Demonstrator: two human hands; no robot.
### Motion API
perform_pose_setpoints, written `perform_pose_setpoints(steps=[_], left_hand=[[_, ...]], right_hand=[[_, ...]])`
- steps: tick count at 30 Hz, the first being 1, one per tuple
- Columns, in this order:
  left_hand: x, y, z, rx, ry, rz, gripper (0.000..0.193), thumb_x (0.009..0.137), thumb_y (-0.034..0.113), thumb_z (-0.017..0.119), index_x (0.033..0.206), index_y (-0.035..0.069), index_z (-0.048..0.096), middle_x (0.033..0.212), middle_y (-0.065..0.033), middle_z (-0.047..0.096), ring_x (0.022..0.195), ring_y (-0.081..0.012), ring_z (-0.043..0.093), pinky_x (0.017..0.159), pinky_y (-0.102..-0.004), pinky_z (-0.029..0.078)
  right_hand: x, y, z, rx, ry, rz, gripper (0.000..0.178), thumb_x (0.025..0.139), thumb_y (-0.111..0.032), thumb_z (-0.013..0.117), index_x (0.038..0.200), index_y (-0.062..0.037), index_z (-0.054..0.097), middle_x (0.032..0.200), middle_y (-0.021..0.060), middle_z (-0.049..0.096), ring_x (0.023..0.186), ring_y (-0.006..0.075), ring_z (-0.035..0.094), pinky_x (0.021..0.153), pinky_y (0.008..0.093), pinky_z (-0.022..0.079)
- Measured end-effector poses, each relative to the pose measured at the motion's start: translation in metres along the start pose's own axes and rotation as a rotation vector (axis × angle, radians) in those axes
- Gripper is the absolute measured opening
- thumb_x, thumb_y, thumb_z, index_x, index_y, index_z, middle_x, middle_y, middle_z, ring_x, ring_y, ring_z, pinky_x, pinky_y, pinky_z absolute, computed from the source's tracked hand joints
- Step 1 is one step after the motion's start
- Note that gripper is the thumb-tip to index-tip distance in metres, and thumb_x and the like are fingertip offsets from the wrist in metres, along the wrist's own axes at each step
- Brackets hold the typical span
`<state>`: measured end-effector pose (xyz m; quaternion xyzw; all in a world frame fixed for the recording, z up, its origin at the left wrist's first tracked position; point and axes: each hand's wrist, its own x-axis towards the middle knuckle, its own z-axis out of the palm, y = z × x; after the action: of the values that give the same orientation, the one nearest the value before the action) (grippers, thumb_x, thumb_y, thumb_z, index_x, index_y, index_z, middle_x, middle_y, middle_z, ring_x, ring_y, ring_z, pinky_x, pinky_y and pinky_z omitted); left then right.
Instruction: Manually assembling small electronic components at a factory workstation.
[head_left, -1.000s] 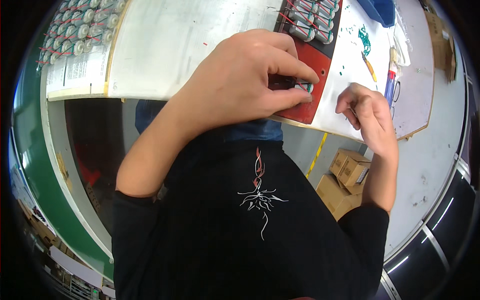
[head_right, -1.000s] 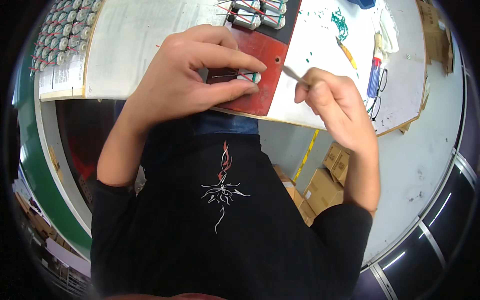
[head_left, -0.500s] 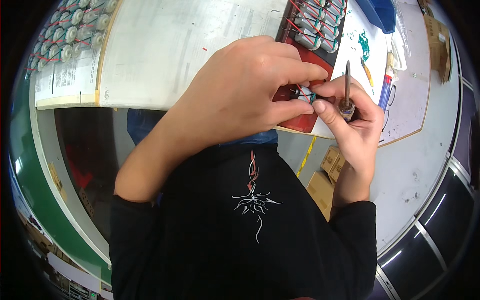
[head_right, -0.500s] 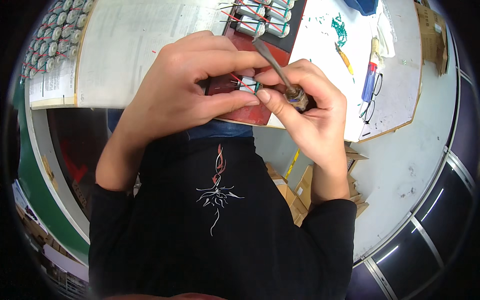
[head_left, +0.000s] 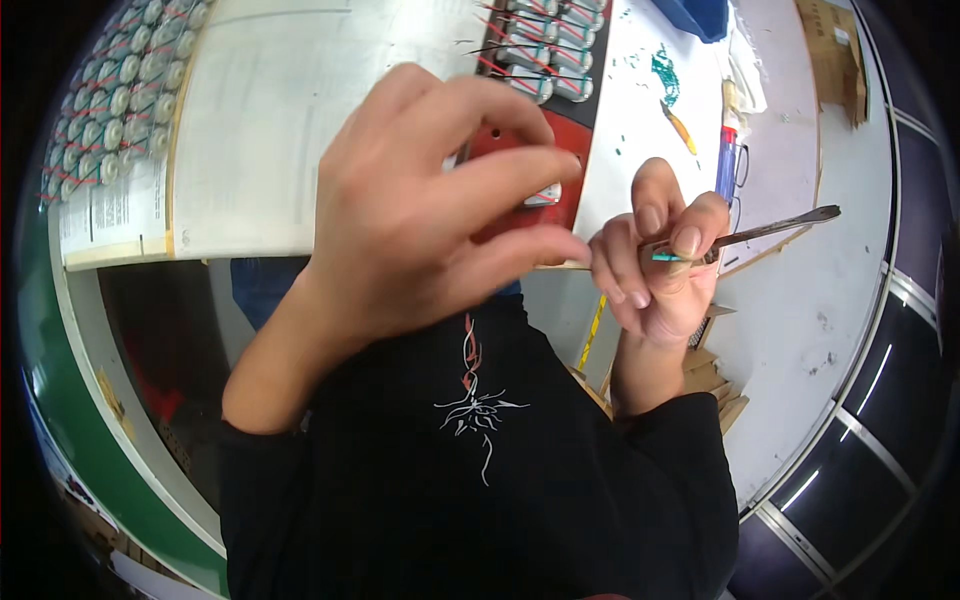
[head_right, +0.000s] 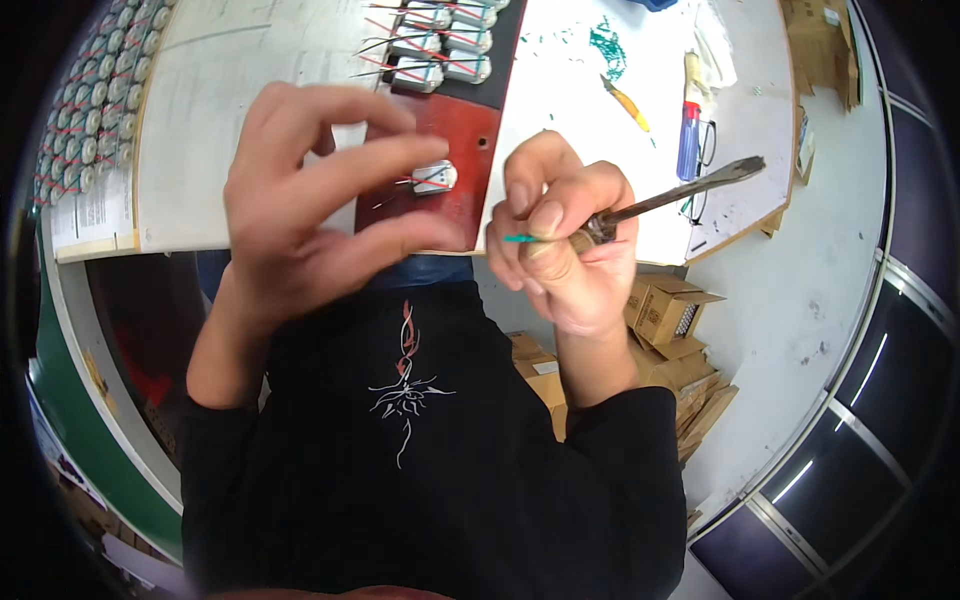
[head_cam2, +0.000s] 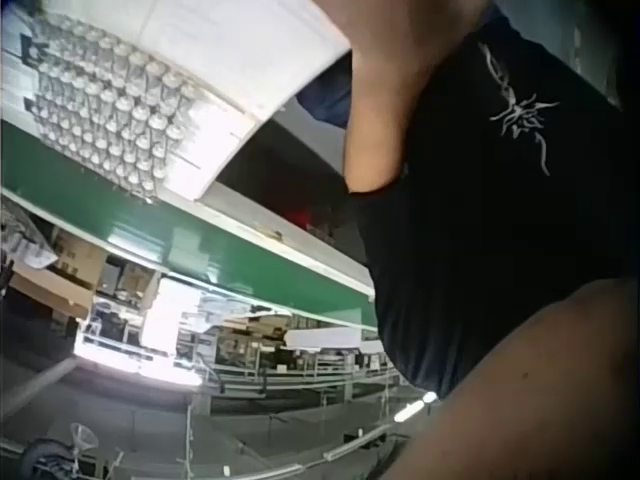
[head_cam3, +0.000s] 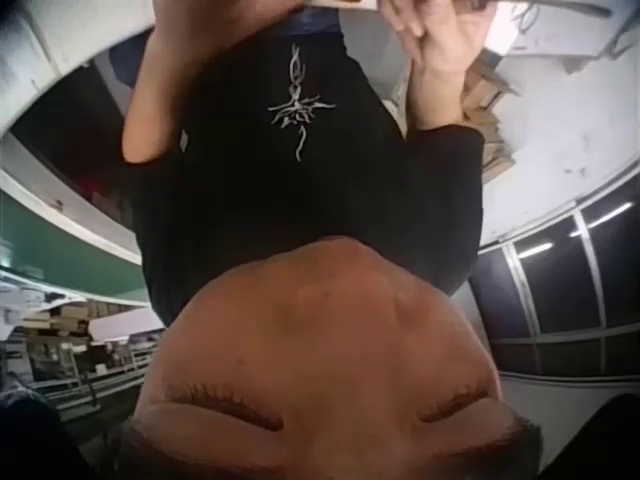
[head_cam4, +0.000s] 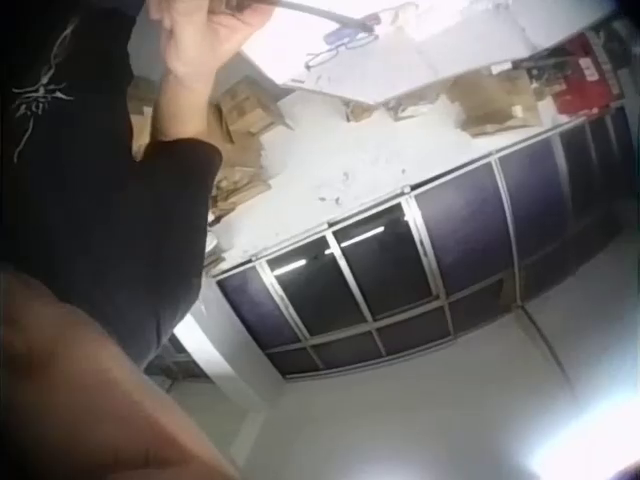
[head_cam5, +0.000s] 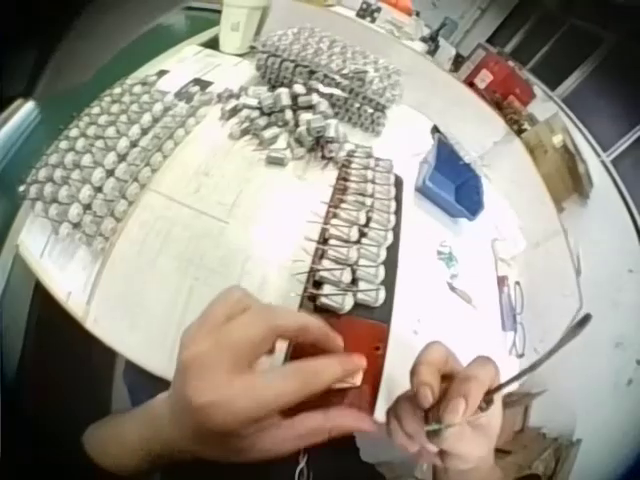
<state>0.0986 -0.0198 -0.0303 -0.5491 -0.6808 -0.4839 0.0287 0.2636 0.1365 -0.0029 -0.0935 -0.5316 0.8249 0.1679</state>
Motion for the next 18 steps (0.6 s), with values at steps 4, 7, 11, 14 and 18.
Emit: perform_pose_setpoints(steps=[4,7,11,14,18], left_hand=[[0.005,0.021,0.0,-0.404,0.033,0.032,0.046,0.066,0.017,0.092,0.106,0.005,0.075,0.101,-0.0096,0.07,0.084,-0.0199,0.065,0.072,-0.0291,0.051],[0.006,0.033,0.005,-0.687,0.067,-0.027,0.036,0.067,0.008,0.092,0.097,0.002,0.072,0.093,-0.0104,0.07,0.082,-0.0194,0.065,0.07,-0.028,0.051],[0.008,0.041,0.005,-0.722,0.076,-0.003,0.026,0.071,0.002,0.089,0.089,0.002,0.07,0.087,-0.0096,0.07,0.08,-0.0193,0.064,0.07,-0.0274,0.052],[0.007,0.043,0.003,-0.72,0.078,0.006,0.026,0.071,0.001,0.087,0.09,0.002,0.07,0.087,-0.0094,0.069,0.08,-0.0193,0.065,0.07,-0.0279,0.052],[0.002,0.041,0.007,-0.624,0.124,0.081,0.026,0.071,0.001,0.086,0.092,0.004,0.071,0.089,-0.0089,0.068,0.079,-0.0191,0.064,0.066,-0.0284,0.052]], right_hand=[[-0.004,0.01,0.014,0.144,-0.061,-0.117,0.017,0.093,-0.015,0.076,0.098,-0.0144,0.06,0.106,0.0114,0.049,0.059,0.009,0.047,0.052,0.022,0.043],[-0.004,0.02,0.018,0.196,-0.089,-0.205,0.017,0.092,-0.013,0.077,0.098,-0.0114,0.061,0.108,0.0145,0.05,0.066,0.0103,0.051,0.058,0.0233,0.047],[-0.002,0.022,0.021,0.174,-0.116,-0.281,0.017,0.092,-0.013,0.077,0.098,-0.0128,0.062,0.109,0.0144,0.05,0.071,0.0116,0.052,0.065,0.0238,0.048],[-0.004,0.021,0.025,0.17,-0.132,-0.294,0.017,0.092,-0.013,0.078,0.098,-0.0138,0.062,0.109,0.0142,0.05,0.074,0.0126,0.053,0.069,0.0242,0.048],[-0.006,0.02,0.025,0.151,-0.102,-0.3,0.018,0.089,-0.013,0.08,0.097,-0.0128,0.064,0.106,0.0135,0.053,0.076,0.0131,0.054,0.07,0.0238,0.049]])
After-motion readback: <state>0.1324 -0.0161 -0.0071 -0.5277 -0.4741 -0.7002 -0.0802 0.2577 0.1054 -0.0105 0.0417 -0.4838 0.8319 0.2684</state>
